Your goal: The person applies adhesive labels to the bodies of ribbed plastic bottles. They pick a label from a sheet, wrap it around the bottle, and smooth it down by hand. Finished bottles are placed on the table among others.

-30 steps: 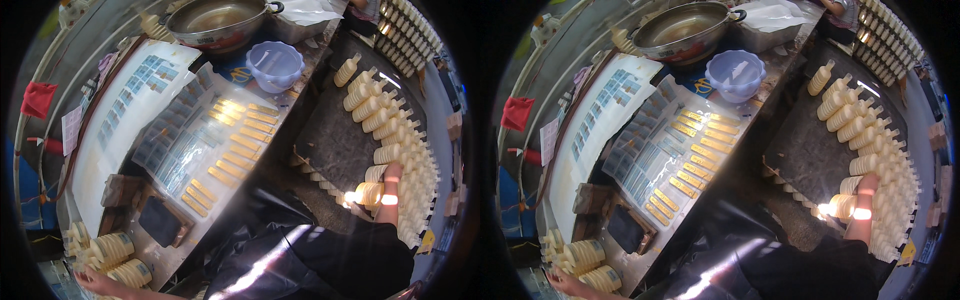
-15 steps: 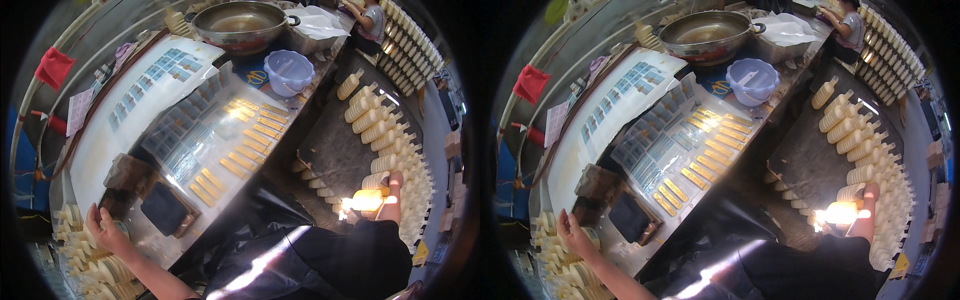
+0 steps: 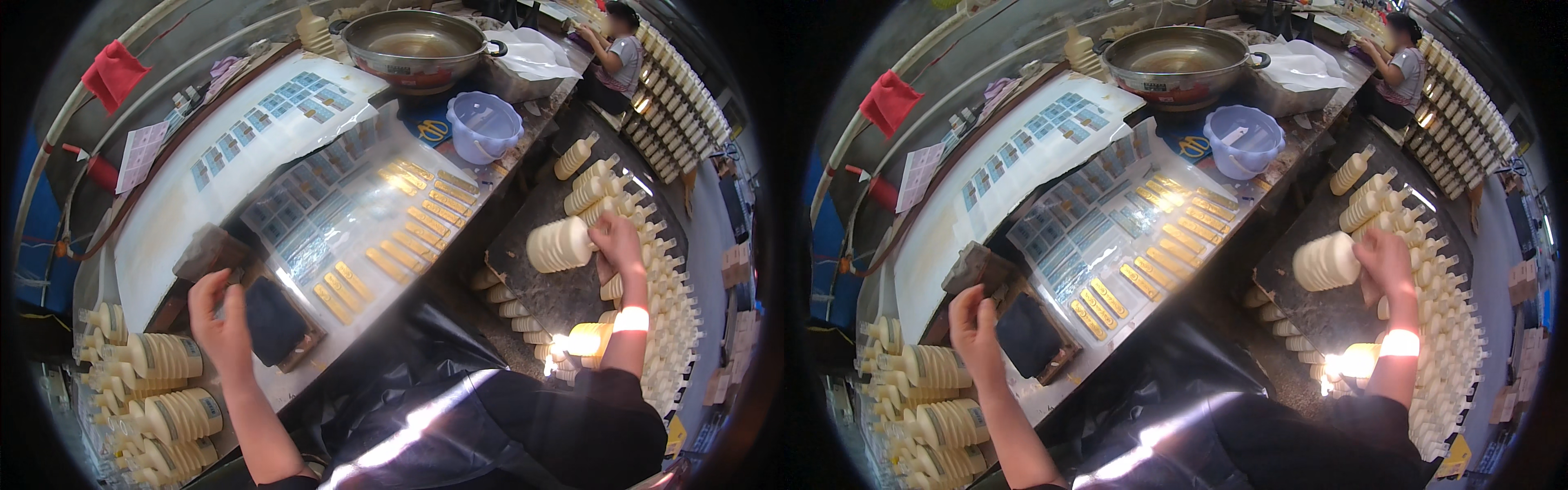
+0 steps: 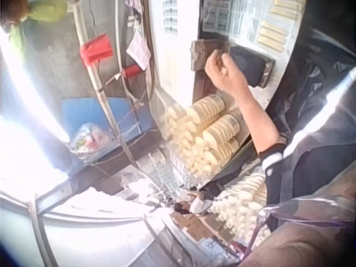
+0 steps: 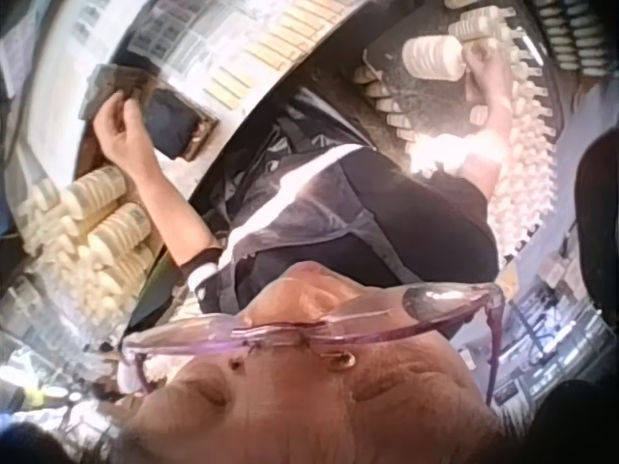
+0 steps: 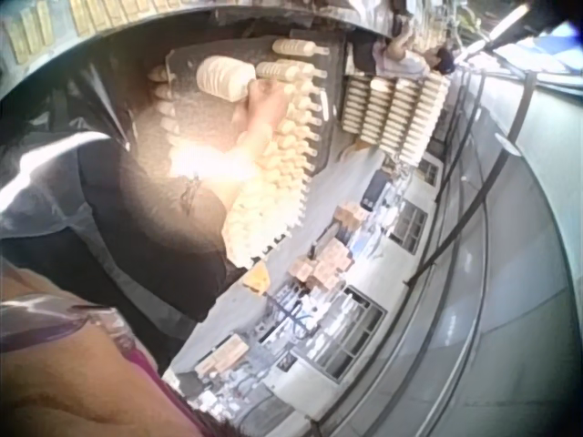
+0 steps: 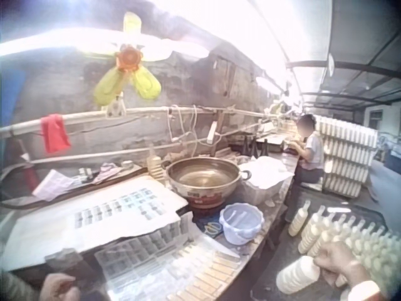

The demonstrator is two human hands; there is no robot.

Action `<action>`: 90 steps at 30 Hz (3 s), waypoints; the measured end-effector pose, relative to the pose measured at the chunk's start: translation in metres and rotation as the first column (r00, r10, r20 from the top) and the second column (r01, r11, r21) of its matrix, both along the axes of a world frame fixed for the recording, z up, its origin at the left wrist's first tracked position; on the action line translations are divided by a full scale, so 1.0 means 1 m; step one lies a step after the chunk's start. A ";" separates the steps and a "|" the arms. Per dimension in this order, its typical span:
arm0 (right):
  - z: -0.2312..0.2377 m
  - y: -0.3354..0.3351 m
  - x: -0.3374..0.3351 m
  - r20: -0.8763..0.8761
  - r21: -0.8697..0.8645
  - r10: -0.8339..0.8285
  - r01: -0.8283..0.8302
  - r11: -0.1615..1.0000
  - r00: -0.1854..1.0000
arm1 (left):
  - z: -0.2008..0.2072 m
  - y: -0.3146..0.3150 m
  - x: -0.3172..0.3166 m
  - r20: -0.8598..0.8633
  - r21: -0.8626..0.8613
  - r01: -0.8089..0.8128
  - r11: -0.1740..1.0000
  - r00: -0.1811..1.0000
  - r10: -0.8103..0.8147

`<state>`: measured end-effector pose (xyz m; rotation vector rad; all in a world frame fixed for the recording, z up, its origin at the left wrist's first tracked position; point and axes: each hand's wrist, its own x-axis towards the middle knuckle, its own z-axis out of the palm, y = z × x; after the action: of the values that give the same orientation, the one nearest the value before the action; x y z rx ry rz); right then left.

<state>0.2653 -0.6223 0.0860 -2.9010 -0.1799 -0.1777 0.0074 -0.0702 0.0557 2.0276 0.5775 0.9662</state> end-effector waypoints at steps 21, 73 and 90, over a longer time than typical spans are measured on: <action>-0.018 0.442 -0.098 -0.352 0.878 0.930 -0.307 0.366 0.103 | -0.012 -0.017 -0.026 0.173 -0.725 0.122 0.678 0.985 0.008; -0.032 0.353 -0.113 0.009 0.858 0.913 -0.472 0.203 0.409 | -0.014 -0.078 0.003 -0.075 0.336 -0.051 0.940 0.994 0.081; -0.026 0.509 -0.091 -0.265 0.933 0.931 -0.179 0.314 0.252 | -0.030 0.032 -0.012 0.256 -0.563 -0.248 0.789 0.855 0.452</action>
<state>0.1747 -0.1133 0.0601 -1.4738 -0.8838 1.0163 -0.0045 -0.0383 0.0261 1.2283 0.9148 1.2355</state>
